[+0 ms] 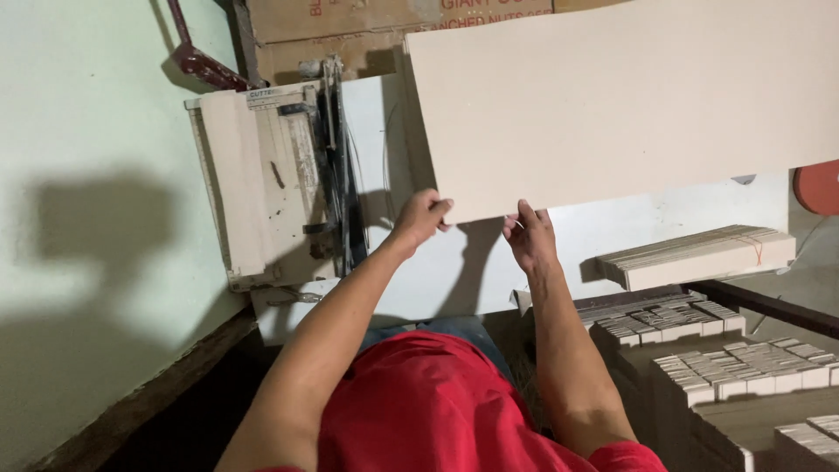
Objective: The person uses a manual tile cutter to score and snap a large sheet of white plasterboard into smaller rectangular pieces. They repeatedly position the board against the guide, pull the scoring handle down, and snap the material along the scored line.
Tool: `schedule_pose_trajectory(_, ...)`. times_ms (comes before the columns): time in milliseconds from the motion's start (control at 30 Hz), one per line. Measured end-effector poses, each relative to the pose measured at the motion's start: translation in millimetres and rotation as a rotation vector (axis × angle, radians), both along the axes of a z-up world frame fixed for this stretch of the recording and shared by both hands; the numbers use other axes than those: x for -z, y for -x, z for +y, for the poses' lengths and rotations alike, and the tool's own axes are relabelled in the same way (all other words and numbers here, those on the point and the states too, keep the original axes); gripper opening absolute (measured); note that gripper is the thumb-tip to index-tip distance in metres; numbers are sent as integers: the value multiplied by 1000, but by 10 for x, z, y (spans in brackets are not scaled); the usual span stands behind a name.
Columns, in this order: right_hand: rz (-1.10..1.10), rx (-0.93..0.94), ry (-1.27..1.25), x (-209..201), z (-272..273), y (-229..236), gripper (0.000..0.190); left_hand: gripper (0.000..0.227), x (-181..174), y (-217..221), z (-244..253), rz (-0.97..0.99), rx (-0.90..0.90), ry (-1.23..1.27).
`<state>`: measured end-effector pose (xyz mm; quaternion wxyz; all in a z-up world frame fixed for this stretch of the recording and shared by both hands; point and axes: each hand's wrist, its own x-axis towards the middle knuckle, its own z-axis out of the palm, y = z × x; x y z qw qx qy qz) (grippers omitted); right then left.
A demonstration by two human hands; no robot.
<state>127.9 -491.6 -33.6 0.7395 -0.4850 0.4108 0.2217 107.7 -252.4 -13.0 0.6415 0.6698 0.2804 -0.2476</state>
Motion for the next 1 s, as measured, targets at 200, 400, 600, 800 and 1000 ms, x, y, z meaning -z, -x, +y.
schedule_pose_trajectory(200,15,-7,-11,118,-27,483,18,24,-1129,312,453,-177,349,-163)
schedule_pose_trajectory(400,62,-141,124,58,214,884,23,25,-1453,915,1259,-341,-11,-203)
schedule_pose_trajectory(600,128,-498,367,287,685,1405,53,28,-1101,1784,1858,-86,-86,-239)
schedule_pose_trajectory(800,-38,-757,365,121,1696,1783,58,28,-427,2710,2179,43,93,-246)
schedule_pose_trajectory(1000,-121,-948,459,78,2091,1597,50,38,-72,3076,2391,180,229,-187)
